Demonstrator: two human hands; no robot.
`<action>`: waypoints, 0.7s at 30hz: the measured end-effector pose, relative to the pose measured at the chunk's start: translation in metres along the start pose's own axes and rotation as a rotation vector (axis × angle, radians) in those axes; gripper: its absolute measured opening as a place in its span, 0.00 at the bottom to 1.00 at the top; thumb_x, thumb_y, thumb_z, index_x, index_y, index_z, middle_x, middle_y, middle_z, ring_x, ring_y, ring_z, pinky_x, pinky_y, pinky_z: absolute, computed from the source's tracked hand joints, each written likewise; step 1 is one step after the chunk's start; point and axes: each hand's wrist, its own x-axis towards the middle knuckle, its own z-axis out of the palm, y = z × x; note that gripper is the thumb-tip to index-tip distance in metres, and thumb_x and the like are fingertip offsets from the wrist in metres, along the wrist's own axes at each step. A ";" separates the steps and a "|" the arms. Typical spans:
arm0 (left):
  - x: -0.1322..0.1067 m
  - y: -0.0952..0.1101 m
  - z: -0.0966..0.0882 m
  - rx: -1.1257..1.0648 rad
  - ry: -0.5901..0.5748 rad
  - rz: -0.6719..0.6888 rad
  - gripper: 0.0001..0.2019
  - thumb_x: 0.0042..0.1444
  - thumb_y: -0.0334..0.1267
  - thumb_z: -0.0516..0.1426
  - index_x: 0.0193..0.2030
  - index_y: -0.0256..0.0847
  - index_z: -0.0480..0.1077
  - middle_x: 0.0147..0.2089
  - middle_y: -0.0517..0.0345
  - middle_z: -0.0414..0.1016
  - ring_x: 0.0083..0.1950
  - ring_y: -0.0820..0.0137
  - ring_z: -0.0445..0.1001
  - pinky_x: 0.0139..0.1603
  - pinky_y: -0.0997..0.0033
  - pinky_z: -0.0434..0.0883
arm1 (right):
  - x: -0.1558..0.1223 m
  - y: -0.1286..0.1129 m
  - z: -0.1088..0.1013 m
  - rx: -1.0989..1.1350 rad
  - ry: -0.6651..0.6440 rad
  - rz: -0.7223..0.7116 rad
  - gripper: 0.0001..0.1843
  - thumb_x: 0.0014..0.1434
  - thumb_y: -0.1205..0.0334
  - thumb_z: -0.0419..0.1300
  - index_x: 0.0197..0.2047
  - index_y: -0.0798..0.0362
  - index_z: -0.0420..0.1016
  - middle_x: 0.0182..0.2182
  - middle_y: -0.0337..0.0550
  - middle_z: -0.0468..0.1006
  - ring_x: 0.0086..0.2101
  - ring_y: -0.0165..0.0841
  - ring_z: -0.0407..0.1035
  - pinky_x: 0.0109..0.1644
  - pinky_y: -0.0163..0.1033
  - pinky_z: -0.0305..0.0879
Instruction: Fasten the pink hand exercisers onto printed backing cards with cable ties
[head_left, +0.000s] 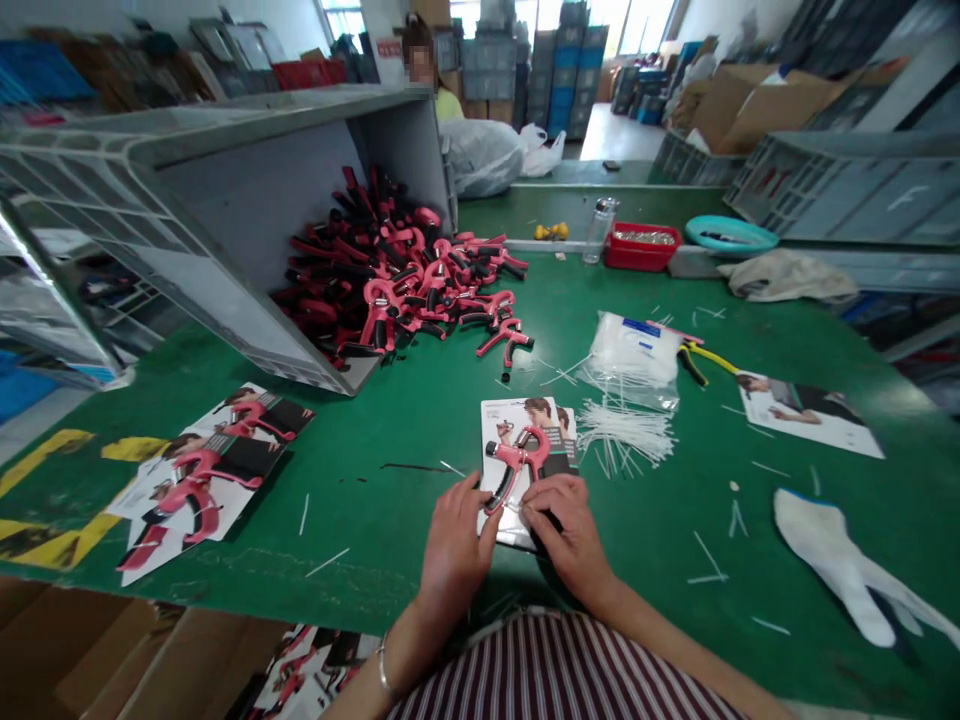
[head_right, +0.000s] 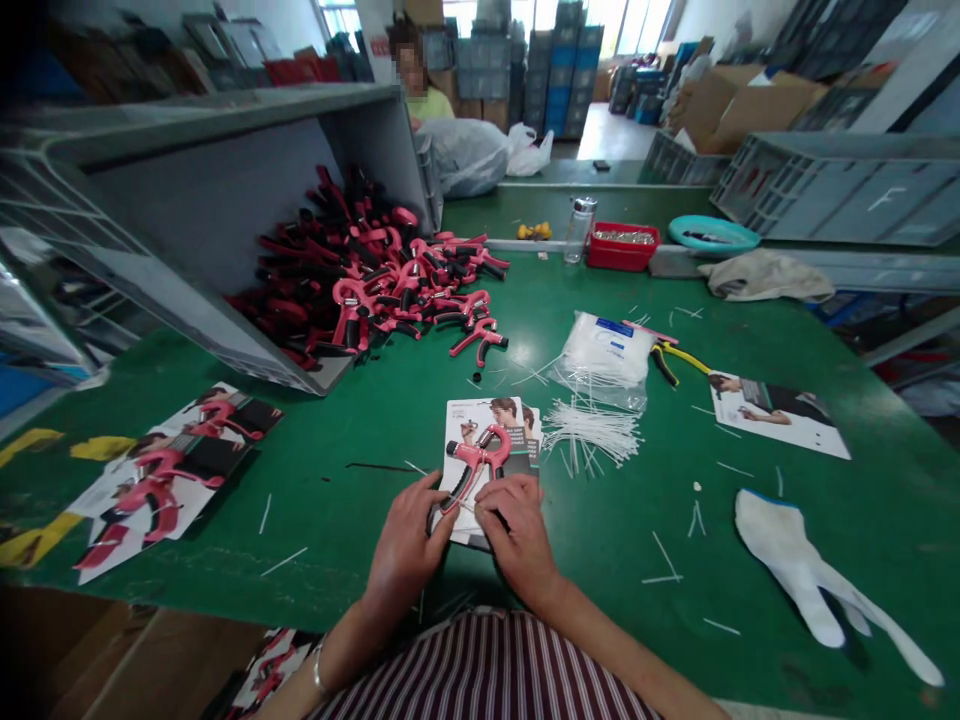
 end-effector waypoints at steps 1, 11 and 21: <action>0.002 -0.001 -0.005 -0.048 -0.023 -0.036 0.07 0.61 0.39 0.56 0.43 0.39 0.70 0.58 0.41 0.72 0.61 0.52 0.69 0.60 0.43 0.65 | 0.000 0.006 -0.009 -0.023 -0.028 -0.021 0.09 0.67 0.63 0.53 0.37 0.49 0.73 0.40 0.43 0.79 0.45 0.37 0.69 0.53 0.49 0.59; 0.027 0.011 -0.041 -1.170 -0.304 -0.764 0.21 0.54 0.48 0.64 0.49 0.36 0.70 0.40 0.51 0.76 0.31 0.72 0.73 0.26 0.75 0.71 | 0.104 0.227 -0.237 -0.926 0.149 0.457 0.41 0.55 0.44 0.61 0.62 0.66 0.62 0.63 0.69 0.60 0.62 0.56 0.53 0.63 0.57 0.49; 0.037 0.024 -0.022 -1.389 -0.316 -0.720 0.24 0.52 0.40 0.65 0.55 0.35 0.70 0.49 0.47 0.78 0.46 0.60 0.78 0.48 0.65 0.73 | 0.182 0.295 -0.280 -0.689 -0.109 0.728 0.35 0.50 0.42 0.64 0.48 0.66 0.74 0.48 0.79 0.71 0.49 0.68 0.66 0.46 0.65 0.59</action>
